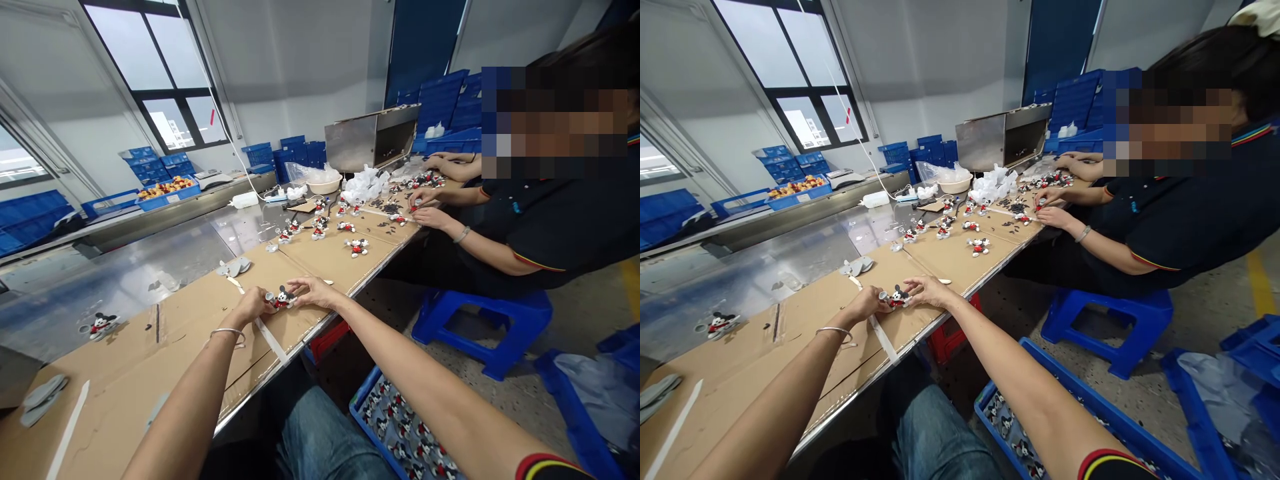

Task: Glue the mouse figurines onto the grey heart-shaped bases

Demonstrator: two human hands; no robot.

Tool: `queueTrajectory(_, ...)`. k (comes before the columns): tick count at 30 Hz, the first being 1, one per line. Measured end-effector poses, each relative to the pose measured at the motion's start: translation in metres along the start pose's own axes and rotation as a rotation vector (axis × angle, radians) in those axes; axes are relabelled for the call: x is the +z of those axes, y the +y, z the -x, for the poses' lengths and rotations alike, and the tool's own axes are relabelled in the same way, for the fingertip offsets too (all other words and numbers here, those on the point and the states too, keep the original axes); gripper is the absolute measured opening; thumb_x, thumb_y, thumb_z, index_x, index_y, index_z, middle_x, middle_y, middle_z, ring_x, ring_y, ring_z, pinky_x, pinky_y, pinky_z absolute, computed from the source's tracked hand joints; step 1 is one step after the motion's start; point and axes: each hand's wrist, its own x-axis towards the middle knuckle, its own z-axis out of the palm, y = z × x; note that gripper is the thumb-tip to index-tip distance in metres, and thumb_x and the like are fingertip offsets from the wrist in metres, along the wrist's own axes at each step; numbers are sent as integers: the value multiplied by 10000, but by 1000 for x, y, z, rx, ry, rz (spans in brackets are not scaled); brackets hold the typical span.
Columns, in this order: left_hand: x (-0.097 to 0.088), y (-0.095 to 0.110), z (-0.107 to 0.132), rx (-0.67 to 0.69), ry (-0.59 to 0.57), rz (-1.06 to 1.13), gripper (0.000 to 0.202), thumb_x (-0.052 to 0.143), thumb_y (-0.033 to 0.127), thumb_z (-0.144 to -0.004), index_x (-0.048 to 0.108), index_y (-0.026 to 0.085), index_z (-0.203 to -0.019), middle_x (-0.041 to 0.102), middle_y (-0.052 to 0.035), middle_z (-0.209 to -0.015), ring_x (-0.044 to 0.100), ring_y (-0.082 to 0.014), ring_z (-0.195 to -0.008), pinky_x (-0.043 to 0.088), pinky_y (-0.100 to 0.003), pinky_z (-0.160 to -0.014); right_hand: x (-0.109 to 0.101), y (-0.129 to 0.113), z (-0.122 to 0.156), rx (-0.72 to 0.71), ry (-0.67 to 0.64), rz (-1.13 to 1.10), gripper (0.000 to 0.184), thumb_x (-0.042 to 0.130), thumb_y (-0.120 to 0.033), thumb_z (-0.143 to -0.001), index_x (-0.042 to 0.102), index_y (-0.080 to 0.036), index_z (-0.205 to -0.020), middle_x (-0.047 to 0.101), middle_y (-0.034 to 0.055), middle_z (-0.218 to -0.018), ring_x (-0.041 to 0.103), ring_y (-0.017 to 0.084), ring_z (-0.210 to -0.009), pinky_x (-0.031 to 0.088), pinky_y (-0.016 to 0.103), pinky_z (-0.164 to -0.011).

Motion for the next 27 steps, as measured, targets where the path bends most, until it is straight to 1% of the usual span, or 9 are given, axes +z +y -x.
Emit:
queueTrajectory(5, 0, -1, 0, -7, -4, 17, 225, 643, 351, -887, 646, 127, -910, 654, -12, -876, 636, -169, -746, 547, -319, -657, 9, -1, 0, -22, 70, 132, 343, 707, -276, -864, 620, -157, -1174, 666, 63, -1085, 626, 243, -1041, 478, 501, -971)
queueTrajectory(10, 2, -5, -3, -13, -1, 39, 234, 635, 360, -892, 645, 130, -933, 658, -20, -902, 641, -176, -774, 551, -337, -686, 15, -2, 1, 1, 104, 181, 332, 648, -332, -909, 595, -153, -1183, 663, 59, -1047, 641, 225, -972, 512, 465, -908)
queueTrajectory(15, 3, -6, -4, -10, -5, 51, 232, 635, 360, -892, 644, 129, -899, 654, -12, -864, 636, -165, -743, 546, -321, -662, 14, 2, -1, 9, 103, 181, 333, 627, -353, -923, 587, -151, -1184, 663, 55, -1024, 651, 208, -913, 535, 436, -861)
queueTrajectory(20, 0, -4, -2, -4, -19, 24, 243, 636, 368, -891, 644, 126, -871, 648, -1, -827, 632, -158, -710, 541, -306, -634, 17, 11, -5, 6, 106, 140, 328, 626, -352, -924, 586, -149, -1179, 663, 54, -1014, 653, 199, -889, 550, 409, -820)
queueTrajectory(27, -1, -1, 2, 7, -32, 21, 249, 634, 372, -892, 645, 124, -875, 648, 0, -829, 633, -159, -708, 542, -301, -625, 20, 20, -7, 18, 103, 67, 330, 623, -342, -927, 579, -152, -1192, 663, 49, -998, 655, 193, -870, 554, 399, -806)
